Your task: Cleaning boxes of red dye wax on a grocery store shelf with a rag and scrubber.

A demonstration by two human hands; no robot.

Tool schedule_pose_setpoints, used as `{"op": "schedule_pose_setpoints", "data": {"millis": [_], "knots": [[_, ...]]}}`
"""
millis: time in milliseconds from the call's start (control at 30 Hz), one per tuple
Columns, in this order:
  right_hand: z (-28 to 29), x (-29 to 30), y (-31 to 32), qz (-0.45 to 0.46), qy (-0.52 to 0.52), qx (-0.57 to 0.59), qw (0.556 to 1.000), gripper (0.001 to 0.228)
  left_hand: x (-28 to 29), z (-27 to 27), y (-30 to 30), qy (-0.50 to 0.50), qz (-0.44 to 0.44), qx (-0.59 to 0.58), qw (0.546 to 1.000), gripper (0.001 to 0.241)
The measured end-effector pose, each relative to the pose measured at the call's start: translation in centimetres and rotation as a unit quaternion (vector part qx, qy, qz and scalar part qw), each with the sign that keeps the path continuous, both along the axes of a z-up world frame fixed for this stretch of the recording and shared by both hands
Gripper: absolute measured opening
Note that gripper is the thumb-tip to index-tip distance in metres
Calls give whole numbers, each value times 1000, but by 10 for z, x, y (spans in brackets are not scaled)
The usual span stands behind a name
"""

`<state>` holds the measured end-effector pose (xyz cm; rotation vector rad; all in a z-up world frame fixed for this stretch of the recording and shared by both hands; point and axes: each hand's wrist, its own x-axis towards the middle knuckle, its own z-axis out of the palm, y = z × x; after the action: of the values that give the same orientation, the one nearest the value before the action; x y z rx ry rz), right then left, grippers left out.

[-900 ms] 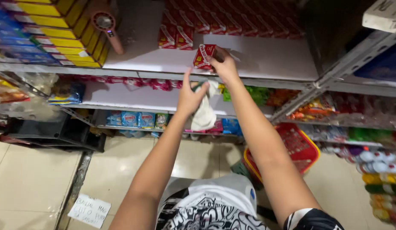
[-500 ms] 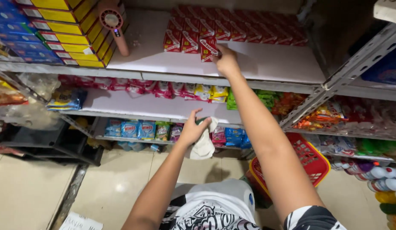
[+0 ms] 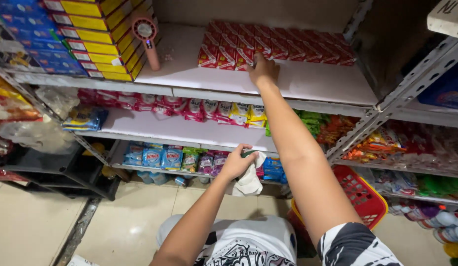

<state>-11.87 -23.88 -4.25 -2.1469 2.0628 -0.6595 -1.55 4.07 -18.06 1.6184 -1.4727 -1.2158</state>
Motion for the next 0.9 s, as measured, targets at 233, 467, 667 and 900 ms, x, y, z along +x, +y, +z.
{"op": "schedule_pose_setpoints", "data": {"millis": [233, 467, 667, 900], "knots": [[-9, -3, 29, 3, 51, -102, 994, 56, -3, 15, 22, 66, 13, -39, 997, 40], [-1, -34, 210, 167, -119, -365, 908, 15, -12, 71, 25, 99, -24, 69, 992, 41], [-120, -93, 308, 6, -278, -199, 940, 16, -35, 35, 33, 67, -77, 175, 979, 40], [-336, -190, 416, -258, -369, -9, 893, 28, -88, -34, 81, 105, -78, 328, 936, 29]]}}
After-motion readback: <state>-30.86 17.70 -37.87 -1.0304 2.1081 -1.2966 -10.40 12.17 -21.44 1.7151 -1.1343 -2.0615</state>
